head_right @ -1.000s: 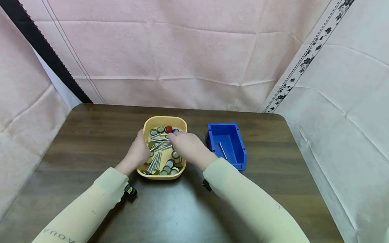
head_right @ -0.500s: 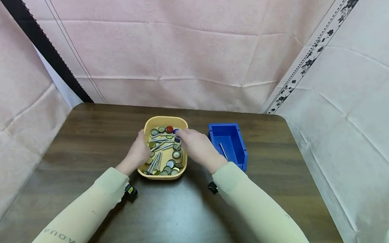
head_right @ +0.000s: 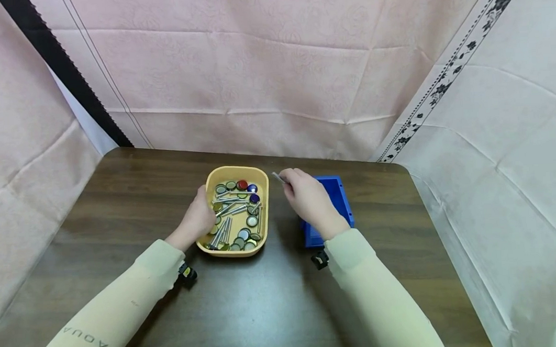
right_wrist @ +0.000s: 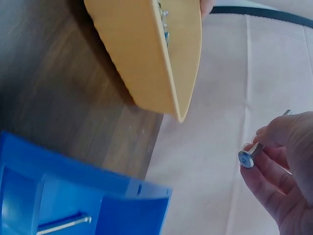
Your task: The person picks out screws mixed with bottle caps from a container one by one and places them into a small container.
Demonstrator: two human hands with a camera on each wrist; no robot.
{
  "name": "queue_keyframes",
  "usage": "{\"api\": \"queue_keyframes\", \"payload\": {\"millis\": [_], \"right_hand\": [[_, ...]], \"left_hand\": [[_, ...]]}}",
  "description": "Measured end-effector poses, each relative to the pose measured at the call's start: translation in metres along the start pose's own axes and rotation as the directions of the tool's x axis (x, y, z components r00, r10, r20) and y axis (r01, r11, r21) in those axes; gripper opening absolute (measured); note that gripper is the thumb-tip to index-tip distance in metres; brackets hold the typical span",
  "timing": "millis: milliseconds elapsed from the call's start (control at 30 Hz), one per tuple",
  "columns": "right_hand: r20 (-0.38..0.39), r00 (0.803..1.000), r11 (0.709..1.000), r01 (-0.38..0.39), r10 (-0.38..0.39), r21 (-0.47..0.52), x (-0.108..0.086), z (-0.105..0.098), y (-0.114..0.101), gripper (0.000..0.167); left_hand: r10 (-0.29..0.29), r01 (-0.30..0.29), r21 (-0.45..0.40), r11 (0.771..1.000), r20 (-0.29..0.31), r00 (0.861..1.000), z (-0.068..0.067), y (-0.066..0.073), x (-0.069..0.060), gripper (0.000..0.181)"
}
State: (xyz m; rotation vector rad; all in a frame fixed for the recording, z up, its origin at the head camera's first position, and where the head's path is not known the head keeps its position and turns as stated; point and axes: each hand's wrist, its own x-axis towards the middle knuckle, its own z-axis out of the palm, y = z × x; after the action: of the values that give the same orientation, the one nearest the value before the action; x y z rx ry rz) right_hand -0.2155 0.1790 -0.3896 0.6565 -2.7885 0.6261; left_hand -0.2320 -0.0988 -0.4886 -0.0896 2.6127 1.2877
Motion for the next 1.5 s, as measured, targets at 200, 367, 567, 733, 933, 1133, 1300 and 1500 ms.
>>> {"api": "queue_keyframes", "payload": {"millis": [200,367,567,733,933,1133,1300,1500], "right_hand": [[-0.028,0.995,0.995,-0.092,0.093,0.036,-0.009,-0.006,0.02,0.019],[-0.058,0.978,0.978,-0.195,0.199,0.07,-0.017,-0.007,0.038,0.02],[-0.026,0.944,0.944,-0.329,0.329,0.008,-0.025,-0.006,0.051,0.022],[0.074,0.919,0.921,-0.383,0.388,-0.077,-0.03,-0.002,0.054,0.019],[0.144,0.897,0.906,-0.398,0.417,-0.145,-0.034,0.008,0.059,0.011],[0.212,0.867,0.89,-0.416,0.45,-0.188,-0.037,0.02,0.064,0.014],[0.268,0.831,0.867,-0.423,0.487,-0.263,-0.038,0.026,0.065,0.017],[0.299,0.813,0.856,-0.412,0.5,-0.312,-0.038,0.028,0.064,0.025]], "left_hand": [[0.005,-0.005,-0.013,1.0,-0.003,1.0,0.002,-0.001,0.001,0.09],[0.01,-0.01,-0.008,1.0,-0.006,1.0,0.002,-0.002,0.001,0.09],[-0.007,0.007,0.001,1.0,0.0,1.0,0.001,-0.001,0.001,0.091],[-0.007,0.007,0.0,1.0,0.005,1.0,0.002,0.0,0.0,0.09],[-0.011,0.011,-0.004,1.0,0.0,1.0,0.002,-0.001,0.0,0.09],[-0.006,0.006,0.003,1.0,-0.001,1.0,0.001,-0.002,0.001,0.089],[0.013,-0.013,0.019,1.0,-0.006,1.0,0.001,-0.003,0.002,0.086],[0.015,-0.015,0.022,1.0,-0.005,1.0,0.0,-0.003,0.002,0.085]]}}
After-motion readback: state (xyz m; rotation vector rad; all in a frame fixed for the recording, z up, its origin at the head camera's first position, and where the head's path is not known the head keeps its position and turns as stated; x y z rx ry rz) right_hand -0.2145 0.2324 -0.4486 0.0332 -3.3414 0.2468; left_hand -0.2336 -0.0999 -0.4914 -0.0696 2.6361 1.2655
